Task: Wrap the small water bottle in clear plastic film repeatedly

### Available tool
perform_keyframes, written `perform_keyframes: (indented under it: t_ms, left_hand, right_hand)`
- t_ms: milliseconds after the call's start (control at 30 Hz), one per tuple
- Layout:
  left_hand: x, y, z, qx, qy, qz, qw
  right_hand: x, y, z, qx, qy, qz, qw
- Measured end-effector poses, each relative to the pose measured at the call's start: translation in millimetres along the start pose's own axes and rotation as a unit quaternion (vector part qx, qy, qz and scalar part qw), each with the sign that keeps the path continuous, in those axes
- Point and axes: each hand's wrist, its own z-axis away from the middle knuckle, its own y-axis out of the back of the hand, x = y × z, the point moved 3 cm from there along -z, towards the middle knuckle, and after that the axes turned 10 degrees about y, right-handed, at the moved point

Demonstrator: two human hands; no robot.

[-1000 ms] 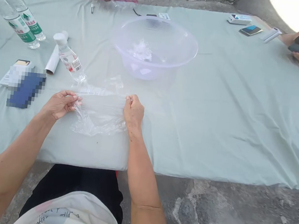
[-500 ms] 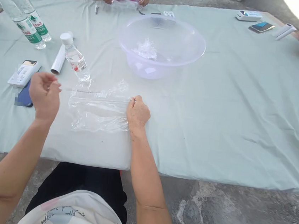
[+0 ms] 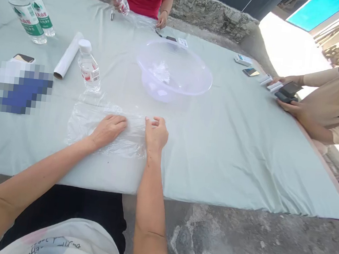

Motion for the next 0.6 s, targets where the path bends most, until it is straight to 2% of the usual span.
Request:
perform_keyframes:
  t_ms: [67, 100, 133, 200, 267, 300, 333, 433, 500, 600]
  left_hand:
    - [1, 0, 2, 0.004, -0.013, -0.008, 1.000]
    - [2, 0, 2, 0.007, -0.012, -0.007, 1.000]
    - [2, -1, 2, 0.009, -0.008, -0.003, 1.000]
    - [1, -3, 1, 0.009, 0.002, 0.008, 1.000]
    - [-1, -5, 1, 0.006, 0.024, 0.021, 0.999]
    - [-2, -5, 2, 0.006, 0.037, 0.026, 0.999]
    - [-3, -5, 3, 0.006, 0.050, 0.030, 0.998]
    - [-7, 0, 6, 0.009, 0.075, 0.038, 0.996]
    - [-10, 6, 10, 0.006, 0.105, 0.031, 0.994]
    - [-17, 15, 15, -0.016, 0.183, 0.017, 0.983]
  right_hand:
    - [-14, 11, 12, 0.113, 0.061, -0.026, 0.991]
    - [-22, 13, 20, 0.139, 0.112, -0.038, 0.983]
    - [-31, 11, 28, 0.112, 0.177, -0.047, 0.977]
    - [-45, -6, 43, -0.057, 0.306, -0.050, 0.949]
    - [-50, -27, 51, -0.226, 0.374, -0.034, 0.899]
    - [-48, -35, 49, -0.264, 0.382, -0.022, 0.885]
    - [-45, -41, 42, -0.270, 0.378, -0.009, 0.886]
    - [-33, -53, 3, -0.252, 0.359, 0.025, 0.899]
    - [-24, -57, -25, -0.259, 0.361, 0.055, 0.894]
    - [-13, -58, -55, -0.266, 0.359, 0.134, 0.885]
